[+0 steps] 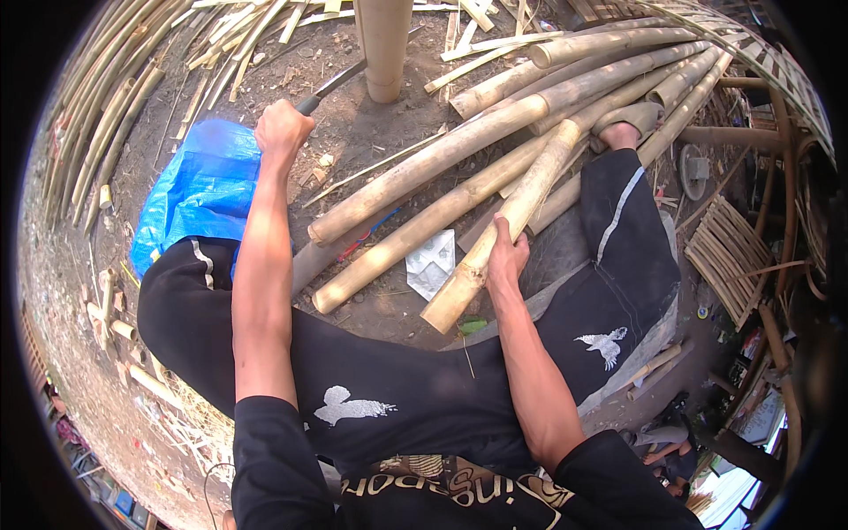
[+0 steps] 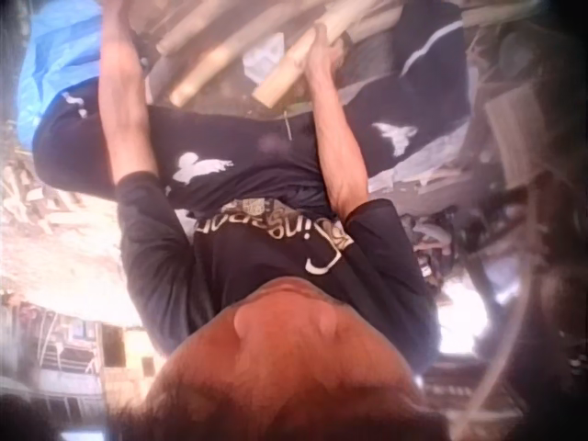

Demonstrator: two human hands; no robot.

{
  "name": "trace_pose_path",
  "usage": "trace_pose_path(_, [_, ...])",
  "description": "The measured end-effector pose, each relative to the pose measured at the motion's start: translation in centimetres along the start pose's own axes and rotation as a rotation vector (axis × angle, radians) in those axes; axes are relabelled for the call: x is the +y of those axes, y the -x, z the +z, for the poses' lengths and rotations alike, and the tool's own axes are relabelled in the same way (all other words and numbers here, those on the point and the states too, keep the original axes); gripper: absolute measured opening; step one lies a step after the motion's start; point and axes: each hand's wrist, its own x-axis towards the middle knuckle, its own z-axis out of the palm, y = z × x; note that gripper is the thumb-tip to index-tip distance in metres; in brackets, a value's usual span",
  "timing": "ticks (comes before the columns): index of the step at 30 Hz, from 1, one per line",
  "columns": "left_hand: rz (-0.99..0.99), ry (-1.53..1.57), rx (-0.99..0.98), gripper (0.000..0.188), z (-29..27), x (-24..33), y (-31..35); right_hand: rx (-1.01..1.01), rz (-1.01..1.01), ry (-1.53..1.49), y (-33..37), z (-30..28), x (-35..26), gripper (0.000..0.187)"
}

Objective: The person uses a knife to shave and shape pieces of bamboo while sitting in an outdoor yard area. They hold a cylindrical bamboo section and trim the edges, then handle long split bamboo strips to refine their shape.

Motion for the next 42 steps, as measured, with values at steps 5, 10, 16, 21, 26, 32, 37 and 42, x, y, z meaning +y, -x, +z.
trace_pose_path(5, [-0.032, 0.027, -0.009, 0.031, -0.2, 0.2, 0.7, -0.213, -0.17, -0.129, 2.1, -1.6, -9.2, 0.064])
trace_pose_path(10, [-0.026, 0.042, -0.03, 0.03, -1.1, 1.5, 0.6, -0.073, -0.207, 0.165, 1.8, 0.7, -1.6, 0.135])
trace_pose_path(16, [-0.066, 0.015, -0.001, 0.025, -0.5, 0.3, 0.9, 0.167, -0.275, 0.689, -0.2, 4.6, 1.9, 0.119])
trace_pose_path(21, [-0.065, 0.087, 0.02, 0.026, -0.6, 0.1, 1.3, -0.199, -0.232, 0.442, -3.3, 1.2, 2.8, 0.106])
trace_pose_path(26, [-0.031, 0.063, -0.009, 0.026, 0.0, 0.8, 0.0, -0.034, -0.288, 0.214, -5.6, 0.0, 6.2, 0.101])
trace_pose_path(32, [-0.028, 0.078, -0.042, 0.027, 0.4, -3.2, 0.3, -0.208, -0.272, -0.088, -0.9, 1.2, -3.4, 0.101])
trace_pose_path(37, [-0.061, 0.134, -0.062, 0.026, 0.7, -2.7, 0.1, -0.304, -0.331, -0.148, -1.3, -1.6, -7.8, 0.103])
trace_pose_path(42, [-0.015, 0.081, -0.027, 0.027, -0.6, -1.1, -0.6, -0.392, -0.547, -0.061, 0.3, -4.3, -16.3, 0.098])
